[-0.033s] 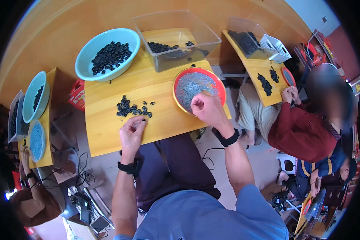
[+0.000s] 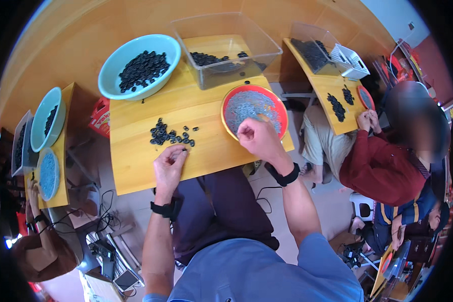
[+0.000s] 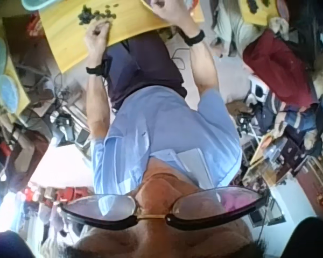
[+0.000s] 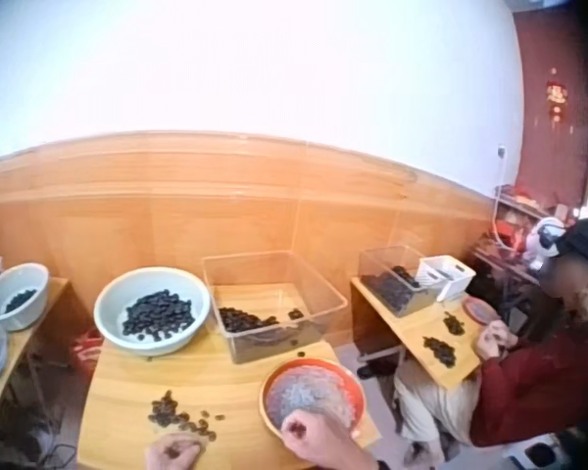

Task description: Sorting small black plastic components on a desk into a pile.

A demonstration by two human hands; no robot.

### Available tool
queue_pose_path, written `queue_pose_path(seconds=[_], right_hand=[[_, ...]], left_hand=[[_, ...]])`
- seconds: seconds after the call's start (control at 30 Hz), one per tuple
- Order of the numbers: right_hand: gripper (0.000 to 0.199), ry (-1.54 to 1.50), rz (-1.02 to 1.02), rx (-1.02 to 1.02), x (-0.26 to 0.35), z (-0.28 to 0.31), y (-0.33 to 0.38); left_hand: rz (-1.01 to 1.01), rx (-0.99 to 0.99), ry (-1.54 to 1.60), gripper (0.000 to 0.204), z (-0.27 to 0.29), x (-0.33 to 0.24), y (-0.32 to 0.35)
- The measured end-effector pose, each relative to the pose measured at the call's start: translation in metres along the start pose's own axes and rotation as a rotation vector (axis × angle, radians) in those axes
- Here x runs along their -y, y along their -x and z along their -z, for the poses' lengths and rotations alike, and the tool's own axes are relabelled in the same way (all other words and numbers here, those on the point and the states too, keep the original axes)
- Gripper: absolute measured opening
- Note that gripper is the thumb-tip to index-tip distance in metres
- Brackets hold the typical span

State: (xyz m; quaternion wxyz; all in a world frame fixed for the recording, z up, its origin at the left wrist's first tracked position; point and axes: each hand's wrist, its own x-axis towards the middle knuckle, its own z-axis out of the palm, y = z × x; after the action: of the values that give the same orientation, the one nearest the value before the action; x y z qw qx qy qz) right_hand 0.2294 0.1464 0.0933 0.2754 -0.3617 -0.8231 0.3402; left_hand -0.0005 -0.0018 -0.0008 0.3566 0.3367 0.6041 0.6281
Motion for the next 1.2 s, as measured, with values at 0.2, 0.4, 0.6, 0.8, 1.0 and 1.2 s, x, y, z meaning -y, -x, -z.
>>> queue_pose_path(seconds=[0.2, 0.4, 0.6, 0.8, 1.0, 1.2], right_hand=[[0.004, -0.234, 0.022, 0.107, 0.012, -0.083, -0.011], [0.008, -0.422, -0.085, 0.164, 0.006, -0.118, -0.011], [0.007, -0.499, -0.076, 0.125, 0.0, -0.126, -0.009], [0.011, -0.445, -0.107, 0.184, 0.005, -0.121, -0.01], [0.01, -0.407, -0.074, 0.195, 0.008, -0.122, -0.01], [0.01, -0.614, -0.13, 0.165, 0.003, -0.128, -0.007]], left_hand=[[-0.015, 0.03, 0.041, 0.018, 0.0, 0.002, 0.0], [0.001, 0.028, -0.001, 0.016, -0.001, -0.002, -0.001], [-0.025, 0.0, -0.089, 0.012, 0.001, -0.002, -0.002], [-0.032, -0.003, -0.104, 0.012, -0.001, -0.002, -0.002], [-0.019, -0.004, -0.109, 0.013, 0.0, -0.001, -0.002], [-0.004, -0.02, -0.16, 0.015, -0.001, -0.003, -0.001]])
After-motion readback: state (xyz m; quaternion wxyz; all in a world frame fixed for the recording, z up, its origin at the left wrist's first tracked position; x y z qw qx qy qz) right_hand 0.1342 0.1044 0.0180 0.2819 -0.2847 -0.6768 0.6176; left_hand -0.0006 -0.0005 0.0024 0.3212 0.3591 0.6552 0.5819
